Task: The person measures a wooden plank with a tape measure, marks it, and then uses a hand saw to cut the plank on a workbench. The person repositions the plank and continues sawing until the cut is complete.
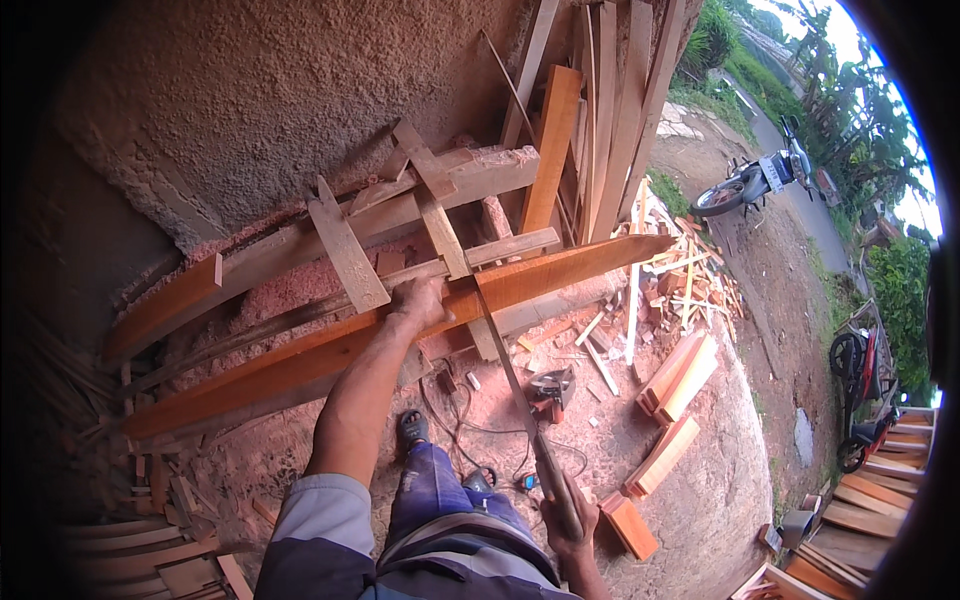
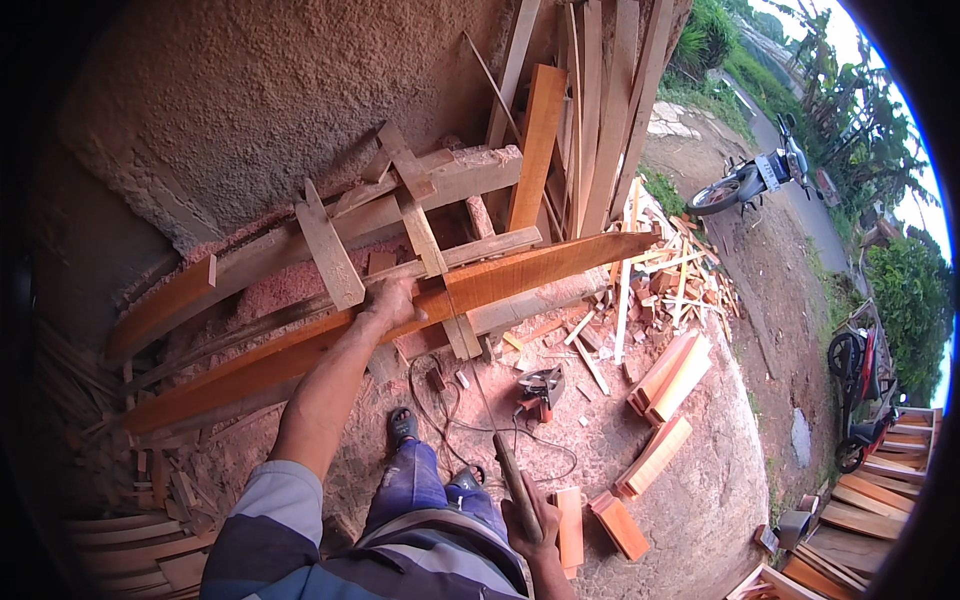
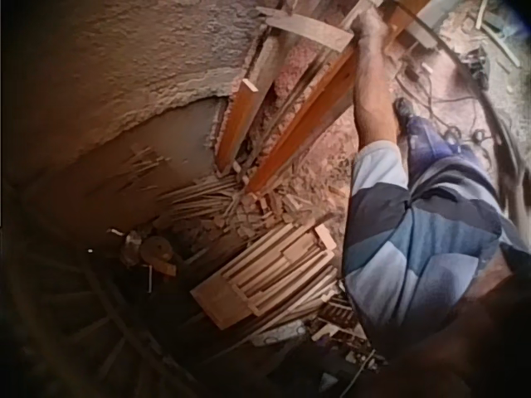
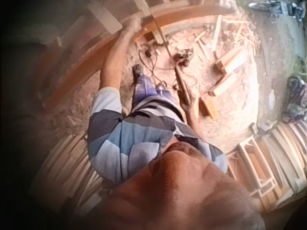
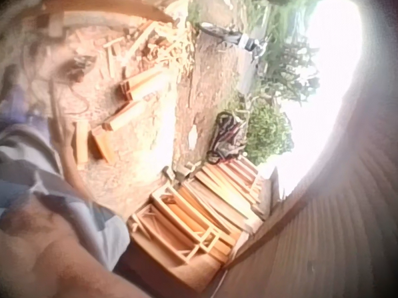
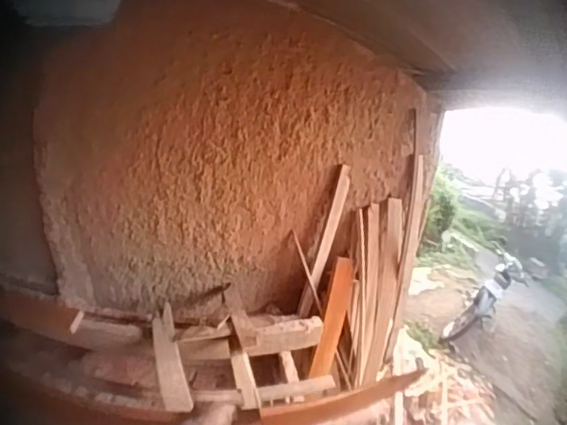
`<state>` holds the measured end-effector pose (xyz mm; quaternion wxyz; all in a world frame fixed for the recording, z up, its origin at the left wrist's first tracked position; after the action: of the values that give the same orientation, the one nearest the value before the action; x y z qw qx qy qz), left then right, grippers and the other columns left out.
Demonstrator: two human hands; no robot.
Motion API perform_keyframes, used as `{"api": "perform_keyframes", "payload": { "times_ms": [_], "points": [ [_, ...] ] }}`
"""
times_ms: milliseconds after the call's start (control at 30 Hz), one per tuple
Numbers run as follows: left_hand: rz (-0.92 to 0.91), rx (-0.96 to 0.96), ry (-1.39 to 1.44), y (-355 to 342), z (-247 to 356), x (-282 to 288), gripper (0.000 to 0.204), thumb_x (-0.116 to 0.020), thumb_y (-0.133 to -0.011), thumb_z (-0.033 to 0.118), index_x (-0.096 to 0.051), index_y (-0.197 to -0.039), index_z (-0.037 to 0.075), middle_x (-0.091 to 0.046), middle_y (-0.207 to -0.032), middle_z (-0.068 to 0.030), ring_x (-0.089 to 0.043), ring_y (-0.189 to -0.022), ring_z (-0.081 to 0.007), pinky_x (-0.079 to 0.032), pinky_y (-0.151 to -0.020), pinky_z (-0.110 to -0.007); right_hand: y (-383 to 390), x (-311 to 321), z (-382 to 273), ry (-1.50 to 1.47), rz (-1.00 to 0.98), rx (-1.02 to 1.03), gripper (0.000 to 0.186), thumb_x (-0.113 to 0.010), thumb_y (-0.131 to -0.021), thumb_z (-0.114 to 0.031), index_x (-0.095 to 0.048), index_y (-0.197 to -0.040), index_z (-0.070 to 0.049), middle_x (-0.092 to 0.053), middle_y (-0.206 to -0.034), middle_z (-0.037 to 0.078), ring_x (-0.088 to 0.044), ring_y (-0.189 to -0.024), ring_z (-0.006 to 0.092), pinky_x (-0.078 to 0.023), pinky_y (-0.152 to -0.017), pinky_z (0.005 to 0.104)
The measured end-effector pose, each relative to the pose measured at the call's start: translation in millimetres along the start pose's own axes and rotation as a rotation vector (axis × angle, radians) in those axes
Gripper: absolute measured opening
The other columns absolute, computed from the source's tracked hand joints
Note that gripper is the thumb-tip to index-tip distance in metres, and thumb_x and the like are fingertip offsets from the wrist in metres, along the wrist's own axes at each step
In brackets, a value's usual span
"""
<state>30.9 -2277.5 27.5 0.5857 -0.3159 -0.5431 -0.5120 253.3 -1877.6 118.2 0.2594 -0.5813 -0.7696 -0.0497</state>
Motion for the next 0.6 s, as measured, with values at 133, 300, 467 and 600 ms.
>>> {"api": "perform_keyframes", "payload": {
  "times_ms": [133,300,467,600],
  "points": [
    [0.023,0.020,-0.101,6.5,-4.6,-14.9,0.061,-0.093,-0.069,0.046,-0.074,-0.114,0.009,-0.073,-0.118,-0.0186,-0.066,-0.120,-0.0363,-0.054,-0.102,-0.046,-78.5,-59.3,30.4,-0.080,-0.027,-0.043,0.055,-0.074,-0.092,-0.011,-0.058,-0.143,-0.001,-0.072,-0.126,0.019,-0.074,-0.109,0.0236,-0.056,-0.092,0.0343],
    [0.038,0.073,0.165,-5.8,-17.2,-16.6,0.061,-0.092,-0.067,0.045,-0.073,-0.112,0.008,-0.074,-0.116,-0.0176,-0.070,-0.113,-0.0367,-0.056,-0.097,-0.048,-158.1,-106.0,43.6,-0.078,-0.026,0.061,0.056,-0.074,-0.092,-0.011,-0.057,-0.143,-0.001,-0.075,-0.117,0.019,-0.074,-0.097,0.0200,-0.055,-0.085,0.0316],
    [-0.011,-0.071,0.037,-15.7,-11.4,-7.4,0.060,-0.089,-0.066,0.039,-0.071,-0.113,0.005,-0.074,-0.115,-0.0198,-0.070,-0.111,-0.0374,-0.058,-0.093,-0.048,-33.9,-19.1,13.6,-0.083,0.053,0.060,0.053,-0.077,-0.088,-0.008,-0.063,-0.138,-0.004,-0.074,-0.120,0.019,-0.074,-0.106,0.0275,-0.058,-0.088,0.0352],
    [0.045,-0.109,0.035,-1.0,-5.9,-2.8,0.064,-0.091,-0.063,0.041,-0.070,-0.110,0.003,-0.075,-0.107,-0.0186,-0.071,-0.104,-0.0397,-0.057,-0.087,-0.049,-73.3,-25.4,24.2,0.177,0.110,0.255,0.051,-0.082,-0.085,-0.011,-0.067,-0.133,-0.003,-0.077,-0.107,0.019,-0.079,-0.085,0.0291,-0.060,-0.072,0.0350]
  ]
}}
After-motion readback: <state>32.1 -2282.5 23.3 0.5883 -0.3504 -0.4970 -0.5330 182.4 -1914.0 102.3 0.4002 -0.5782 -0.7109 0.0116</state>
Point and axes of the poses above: each hand's wrist, its own y-axis away from the middle knuckle, its own x-axis out of the back of the hand, z = x × y, the point moved 6 cm from there along -y, towards the middle knuckle
